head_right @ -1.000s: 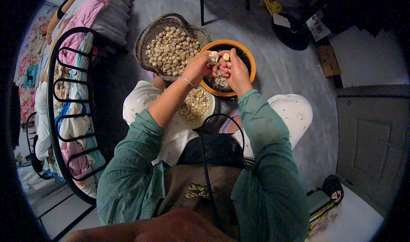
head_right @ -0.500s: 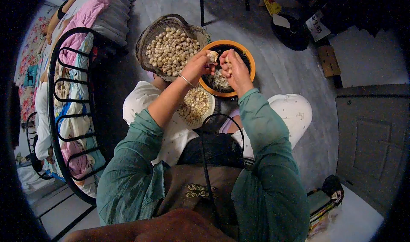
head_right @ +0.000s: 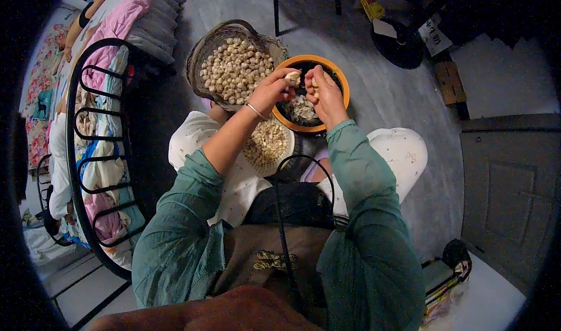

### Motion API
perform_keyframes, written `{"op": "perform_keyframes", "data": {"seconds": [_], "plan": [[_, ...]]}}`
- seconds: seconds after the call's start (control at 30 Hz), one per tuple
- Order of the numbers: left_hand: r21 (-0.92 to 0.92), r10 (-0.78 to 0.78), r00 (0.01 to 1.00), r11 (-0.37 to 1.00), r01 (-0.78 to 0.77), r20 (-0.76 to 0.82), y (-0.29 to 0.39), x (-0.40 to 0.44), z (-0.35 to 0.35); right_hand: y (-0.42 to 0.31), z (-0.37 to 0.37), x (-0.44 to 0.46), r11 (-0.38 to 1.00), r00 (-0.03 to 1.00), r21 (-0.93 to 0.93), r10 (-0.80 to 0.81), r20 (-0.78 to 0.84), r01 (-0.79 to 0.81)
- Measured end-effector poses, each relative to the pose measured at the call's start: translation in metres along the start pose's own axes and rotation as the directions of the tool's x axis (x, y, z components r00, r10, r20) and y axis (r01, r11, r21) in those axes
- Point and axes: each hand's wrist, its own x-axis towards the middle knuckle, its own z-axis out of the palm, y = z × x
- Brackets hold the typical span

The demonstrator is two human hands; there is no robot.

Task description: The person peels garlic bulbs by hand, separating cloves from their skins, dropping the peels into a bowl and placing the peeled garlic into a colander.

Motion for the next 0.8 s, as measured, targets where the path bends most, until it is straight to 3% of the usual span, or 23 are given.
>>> {"op": "perform_keyframes", "data": {"seconds": [0.07, 0.27, 0.4, 0.47, 0.67, 0.8], "plan": [[-0.015, -0.010, 1.000, 1.000, 0.010, -0.007, 0.001, -0.001, 0.001, 0.002, -0.006, 0.002, 0.995, 0.995, 0.092, 0.019, 0.097, -0.028], [-0.098, -0.044, 0.999, 0.994, 0.041, -0.023, 0.004, -0.002, 0.003, -0.003, 0.002, -0.001, 0.960, 0.993, 0.259, 0.090, 0.075, -0.106], [-0.106, -0.043, 0.999, 0.994, 0.040, -0.027, 0.007, -0.002, 0.004, 0.000, 0.004, 0.001, 0.975, 0.993, 0.196, 0.098, 0.064, -0.109], [-0.104, -0.040, 0.999, 0.994, 0.037, -0.025, 0.006, 0.000, 0.001, 0.001, 0.003, 0.001, 0.984, 0.984, 0.137, 0.096, 0.150, -0.116], [-0.079, -0.061, 0.997, 0.995, 0.058, -0.043, 0.004, 0.000, -0.001, 0.003, -0.005, 0.002, 0.966, 0.961, 0.204, 0.101, 0.257, -0.156], [-0.079, -0.049, 0.997, 0.996, 0.044, -0.054, 0.003, 0.001, -0.001, 0.004, -0.006, 0.003, 0.973, 0.972, 0.172, 0.118, 0.202, -0.154]]}}
